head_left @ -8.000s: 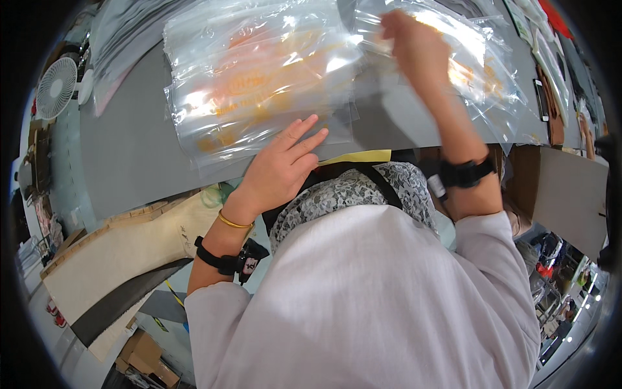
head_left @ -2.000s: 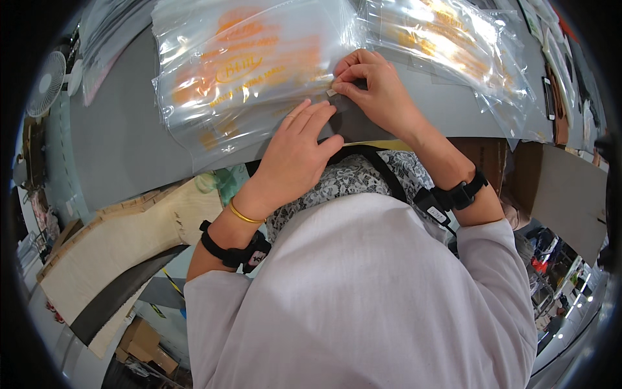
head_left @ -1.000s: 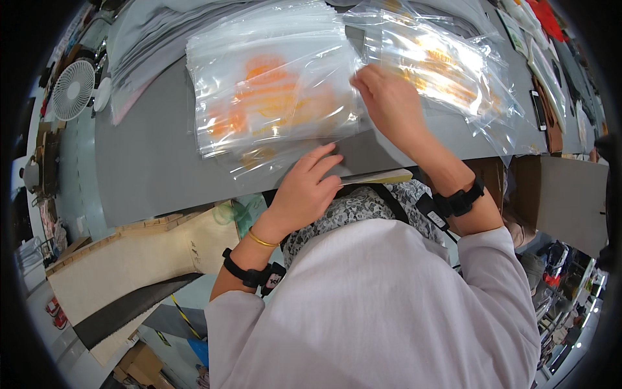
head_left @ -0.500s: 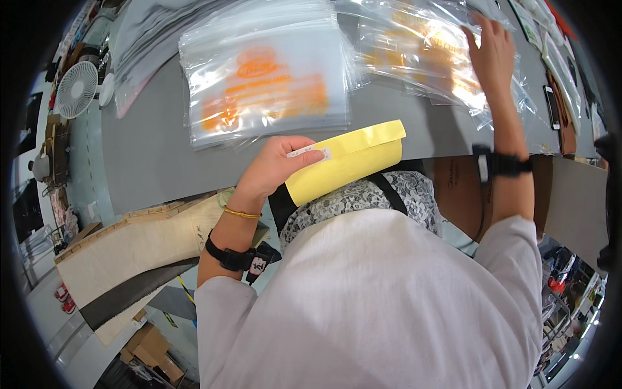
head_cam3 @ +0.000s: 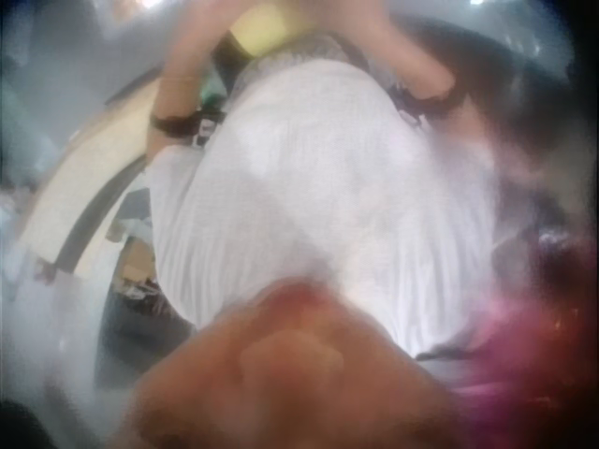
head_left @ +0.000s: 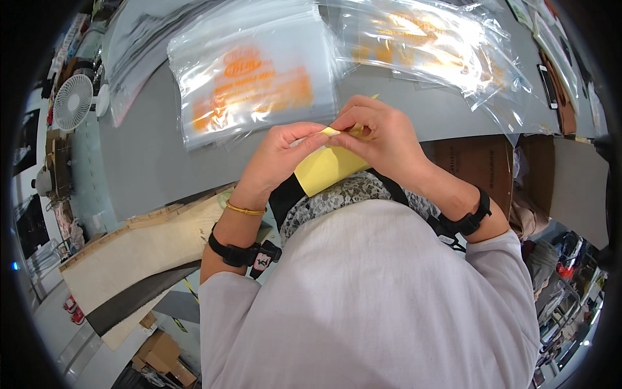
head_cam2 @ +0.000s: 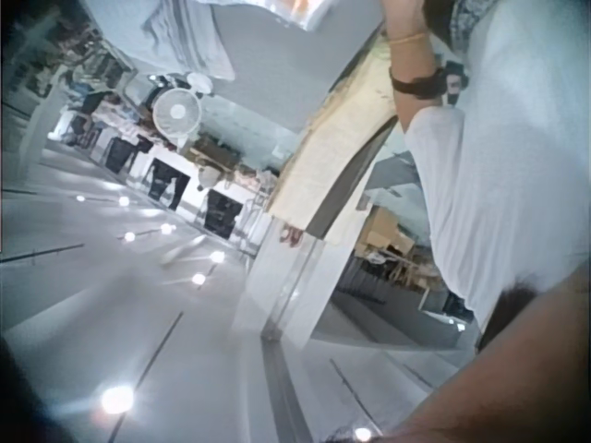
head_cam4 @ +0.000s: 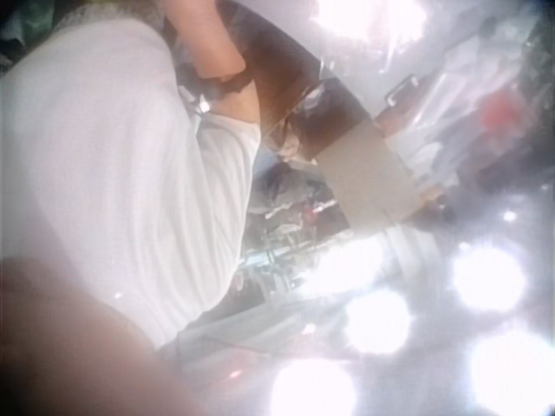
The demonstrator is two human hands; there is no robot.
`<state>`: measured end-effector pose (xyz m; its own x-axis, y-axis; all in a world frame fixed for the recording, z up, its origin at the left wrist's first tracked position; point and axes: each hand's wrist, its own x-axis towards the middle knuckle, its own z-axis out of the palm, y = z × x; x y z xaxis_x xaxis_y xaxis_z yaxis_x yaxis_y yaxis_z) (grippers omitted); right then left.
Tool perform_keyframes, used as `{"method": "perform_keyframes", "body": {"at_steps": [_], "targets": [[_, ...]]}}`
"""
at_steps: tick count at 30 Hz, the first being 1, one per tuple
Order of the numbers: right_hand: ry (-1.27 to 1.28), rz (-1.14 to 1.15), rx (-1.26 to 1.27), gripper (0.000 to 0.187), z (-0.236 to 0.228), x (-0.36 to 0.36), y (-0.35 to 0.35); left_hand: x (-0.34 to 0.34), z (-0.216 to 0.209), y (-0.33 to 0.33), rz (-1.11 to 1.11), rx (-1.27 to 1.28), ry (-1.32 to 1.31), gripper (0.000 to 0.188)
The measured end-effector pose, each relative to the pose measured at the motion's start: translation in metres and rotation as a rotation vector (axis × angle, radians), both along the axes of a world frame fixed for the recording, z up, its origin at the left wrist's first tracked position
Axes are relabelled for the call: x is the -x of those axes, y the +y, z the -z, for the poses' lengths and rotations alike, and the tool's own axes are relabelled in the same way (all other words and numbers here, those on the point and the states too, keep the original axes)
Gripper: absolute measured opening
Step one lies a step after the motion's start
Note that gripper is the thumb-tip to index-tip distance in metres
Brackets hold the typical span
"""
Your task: The person separates a stack of clear plastic bags containing orange items and applies small white labels from a yellow sheet to each bag one by one. The labeled bags are placed in a separate pile on the table.
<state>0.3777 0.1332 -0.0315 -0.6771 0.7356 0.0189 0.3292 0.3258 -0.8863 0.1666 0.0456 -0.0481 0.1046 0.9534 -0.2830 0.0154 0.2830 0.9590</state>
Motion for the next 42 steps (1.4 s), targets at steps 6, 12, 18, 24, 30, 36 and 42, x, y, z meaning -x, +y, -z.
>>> {"method": "perform_keyframes", "body": {"at_steps": [6, 12, 18, 24, 30, 36, 42], "targets": [[0.027, -0.007, -0.127, 0.009, 0.007, 0.003, -0.013, 0.000, 0.015, -0.013, -0.075, 0.063, -0.137, 0.027], [-0.001, -0.035, -0.332, 0.007, 0.006, 0.008, -0.026, 0.003, 0.031, -0.019, -0.128, 0.102, -0.333, 0.025], [0.045, 0.201, 0.093, 0.009, -0.003, 0.016, 0.021, 0.019, 0.013, -0.013, 0.079, -0.427, 0.631, 0.012], [0.002, 0.156, 0.183, 0.016, 0.048, 0.043, 0.054, 0.028, 0.018, 0.008, 0.226, -0.876, 1.022, 0.009], [-0.066, 0.140, 0.099, 0.016, 0.068, 0.045, 0.043, 0.030, 0.042, 0.001, 0.219, -0.788, 1.012, 0.015], [-0.082, 0.149, 0.074, 0.014, 0.064, 0.044, 0.042, 0.030, 0.042, 0.002, 0.234, -0.826, 1.045, 0.014], [-0.156, 0.147, -0.035, 0.016, 0.067, 0.048, 0.039, 0.036, 0.041, 0.002, 0.259, -0.861, 0.934, 0.008]]}}
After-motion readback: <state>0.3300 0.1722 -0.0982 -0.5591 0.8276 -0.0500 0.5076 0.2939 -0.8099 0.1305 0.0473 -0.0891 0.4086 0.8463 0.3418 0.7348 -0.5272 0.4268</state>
